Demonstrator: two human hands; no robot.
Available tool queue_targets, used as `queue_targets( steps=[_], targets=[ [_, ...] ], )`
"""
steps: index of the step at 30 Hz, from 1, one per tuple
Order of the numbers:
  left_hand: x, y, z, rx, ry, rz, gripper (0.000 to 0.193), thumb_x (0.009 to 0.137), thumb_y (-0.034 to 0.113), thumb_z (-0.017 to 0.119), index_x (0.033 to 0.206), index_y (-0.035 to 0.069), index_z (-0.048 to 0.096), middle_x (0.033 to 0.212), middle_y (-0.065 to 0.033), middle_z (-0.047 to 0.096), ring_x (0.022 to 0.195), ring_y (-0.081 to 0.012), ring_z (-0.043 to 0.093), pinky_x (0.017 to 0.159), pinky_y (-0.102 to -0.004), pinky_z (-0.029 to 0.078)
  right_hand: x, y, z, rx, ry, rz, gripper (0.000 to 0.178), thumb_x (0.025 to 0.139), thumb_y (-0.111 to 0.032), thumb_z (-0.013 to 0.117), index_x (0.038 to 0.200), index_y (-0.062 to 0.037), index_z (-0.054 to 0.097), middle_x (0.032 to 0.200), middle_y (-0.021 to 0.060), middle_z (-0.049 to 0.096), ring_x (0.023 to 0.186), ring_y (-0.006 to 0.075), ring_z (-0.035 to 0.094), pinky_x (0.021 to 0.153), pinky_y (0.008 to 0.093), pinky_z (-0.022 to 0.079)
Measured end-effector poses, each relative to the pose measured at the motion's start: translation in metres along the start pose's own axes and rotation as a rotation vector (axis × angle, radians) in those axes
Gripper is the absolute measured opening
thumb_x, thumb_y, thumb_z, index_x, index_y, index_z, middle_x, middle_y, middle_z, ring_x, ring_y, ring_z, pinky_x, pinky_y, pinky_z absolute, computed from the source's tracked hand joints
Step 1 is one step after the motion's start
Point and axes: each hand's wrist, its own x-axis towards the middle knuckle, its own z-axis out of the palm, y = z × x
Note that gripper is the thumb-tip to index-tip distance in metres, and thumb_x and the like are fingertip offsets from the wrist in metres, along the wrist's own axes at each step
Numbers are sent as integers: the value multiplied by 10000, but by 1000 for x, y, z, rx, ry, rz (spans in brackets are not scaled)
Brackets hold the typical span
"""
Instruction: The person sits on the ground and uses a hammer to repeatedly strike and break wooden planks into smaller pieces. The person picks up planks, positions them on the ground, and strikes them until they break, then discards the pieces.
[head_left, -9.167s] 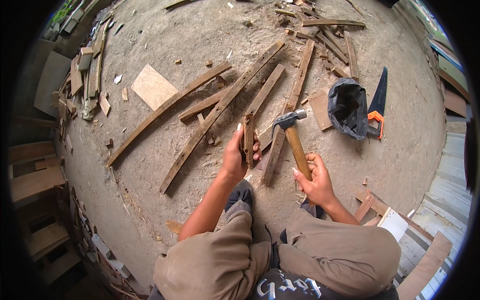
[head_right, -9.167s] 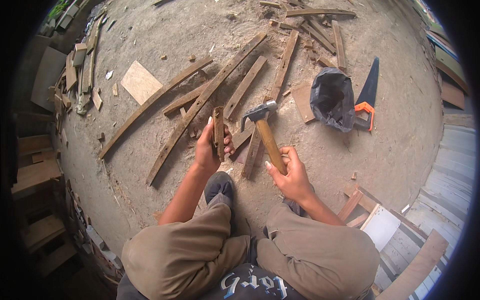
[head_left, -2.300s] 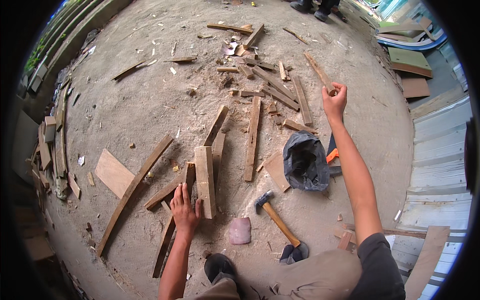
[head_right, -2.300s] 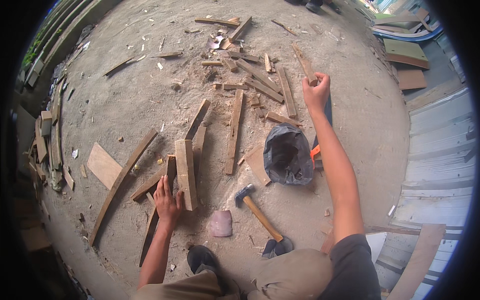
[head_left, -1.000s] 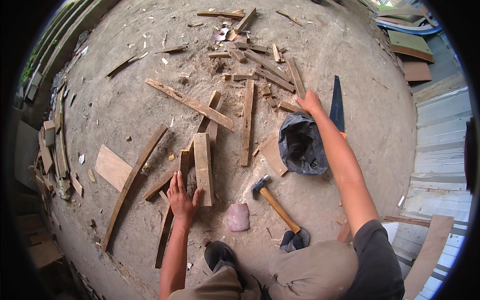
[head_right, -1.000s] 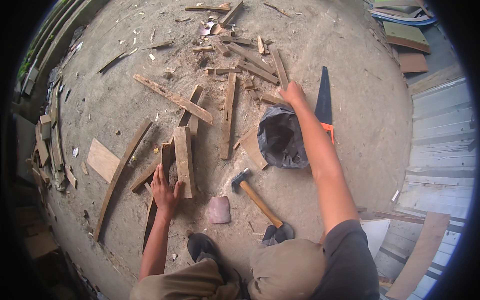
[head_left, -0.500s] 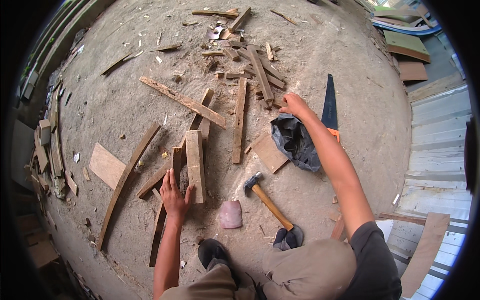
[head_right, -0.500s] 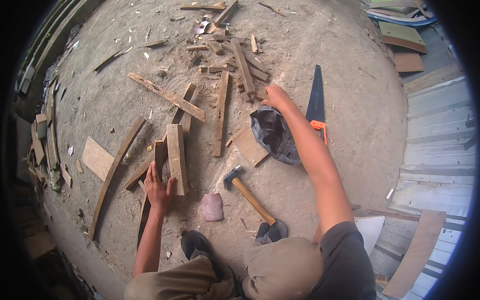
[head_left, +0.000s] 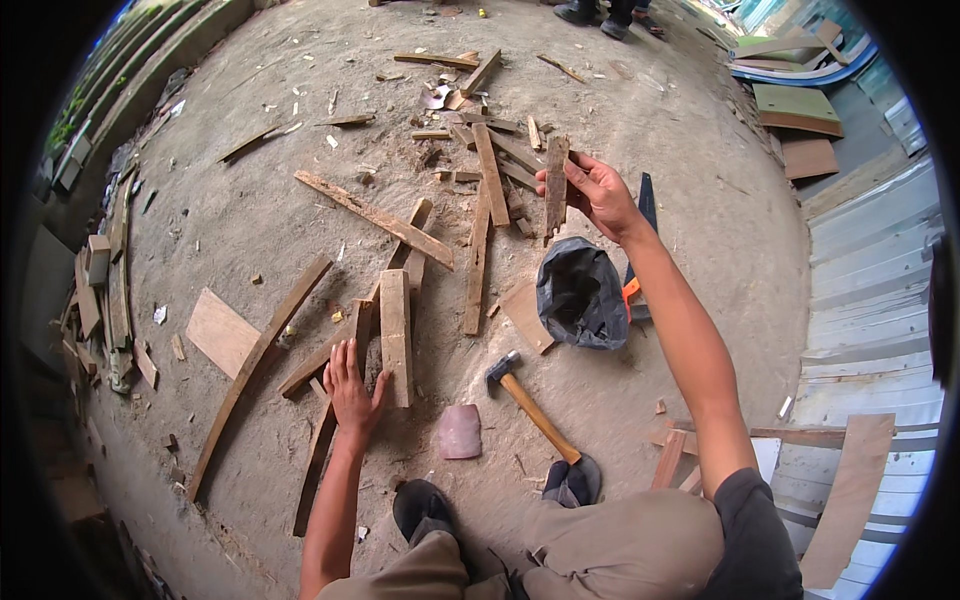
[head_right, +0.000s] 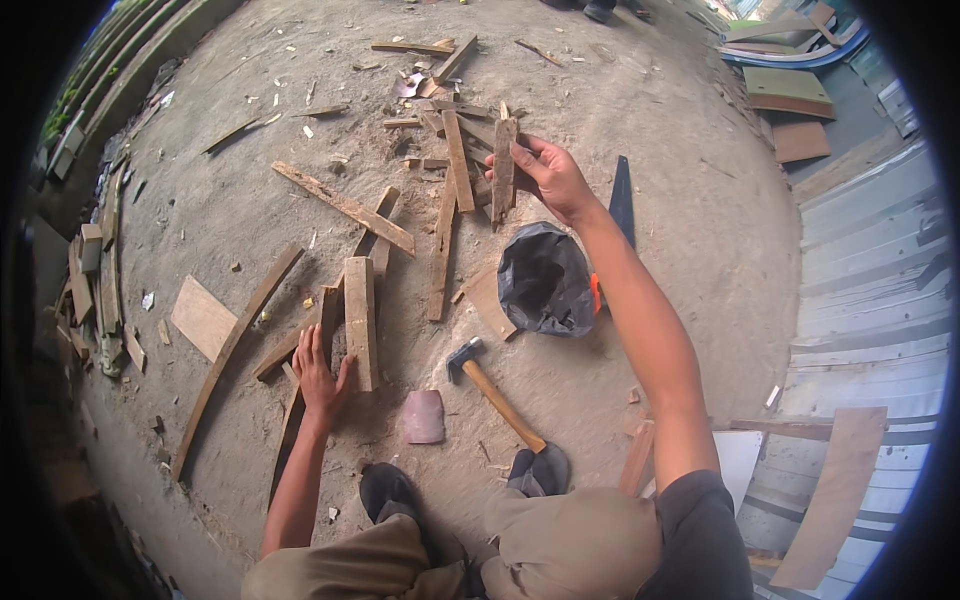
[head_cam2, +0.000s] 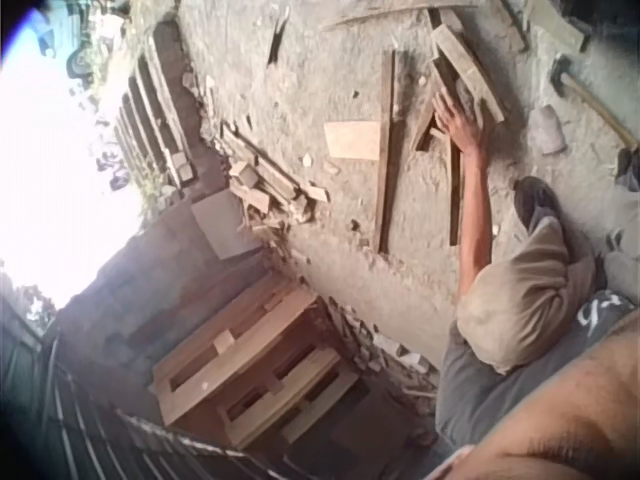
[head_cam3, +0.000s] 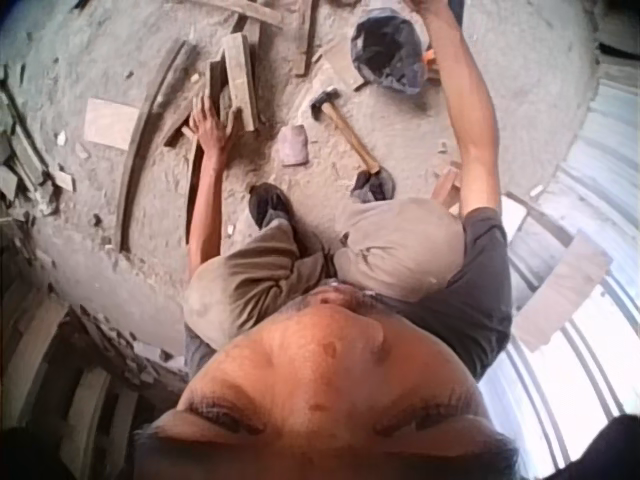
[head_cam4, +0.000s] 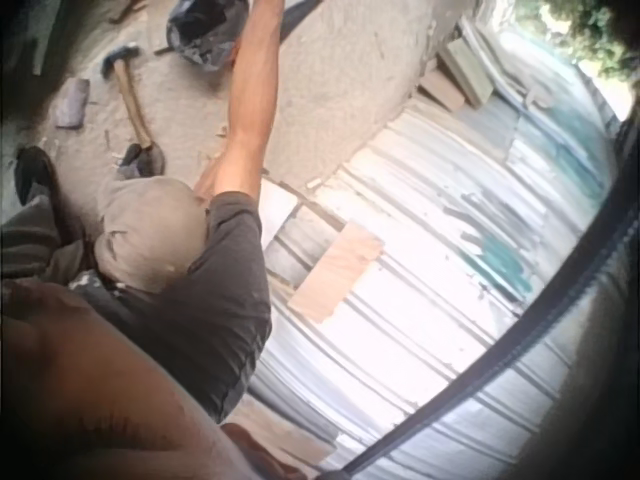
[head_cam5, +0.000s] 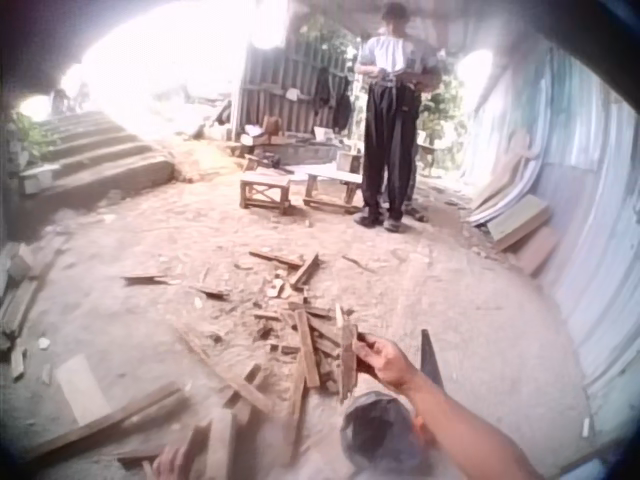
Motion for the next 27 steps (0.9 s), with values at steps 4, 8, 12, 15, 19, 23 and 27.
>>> queue_targets(
  steps=[4,8,12,15,19,23,27],
  targets=[
    [1,46,-19,-148,126,-27,622,918,280,638,1439,48,391,1519,-202,324,1451,-356,245,1171,-476,182,-40,21,66,130,-93,183,294,1035,-223,494,1228,-13,564,1107,117,677,1023,191,668,885,352,566],
    [-5,122,-47,-1243,-368,-355,384,1005,291,546,1270,14,536,1223,-122,614,1163,-250,581,972,-378,468,-113,97,130,204,-136,331,333,1017,-172,537,1291,15,515,1157,67,633,1060,138,623,921,314,522],
    [-53,134,-35,-1684,-753,-610,380,1028,373,508,1236,56,528,1034,-48,658,908,-118,637,803,-267,506,-183,136,174,38,-68,448,342,1005,-149,564,1288,38,522,1150,53,637,1020,117,616,905,278,502],
    [-91,123,-19,-1418,-646,-607,355,1038,360,479,1206,49,518,930,-30,628,803,-99,612,704,-231,467,-214,143,174,-416,-93,304,411,961,-190,627,1278,49,519,1159,134,612,1070,200,603,915,336,489],
    [-112,106,-14,-969,-622,-519,472,989,441,541,1199,20,500,928,-117,648,780,-192,618,691,-330,478,-259,153,139,-1050,8,56,492,900,-165,657,1297,52,464,1180,240,541,1110,366,564,949,439,462],
    [-112,97,-28,-716,-622,-436,573,942,476,598,1209,-13,468,943,-265,646,835,-367,651,734,-454,491,-298,170,123,-1215,88,142,505,889,-132,635,1310,53,427,1162,265,550,1099,423,557,947,470,452],
    [-91,95,-37,-556,-779,-317,514,953,400,594,1205,-34,477,983,-271,623,897,-411,622,766,-470,476,-304,189,121,-1086,136,365,444,895,-134,645,1258,56,474,1057,251,612,1007,405,612,888,451,478]
  ],
)
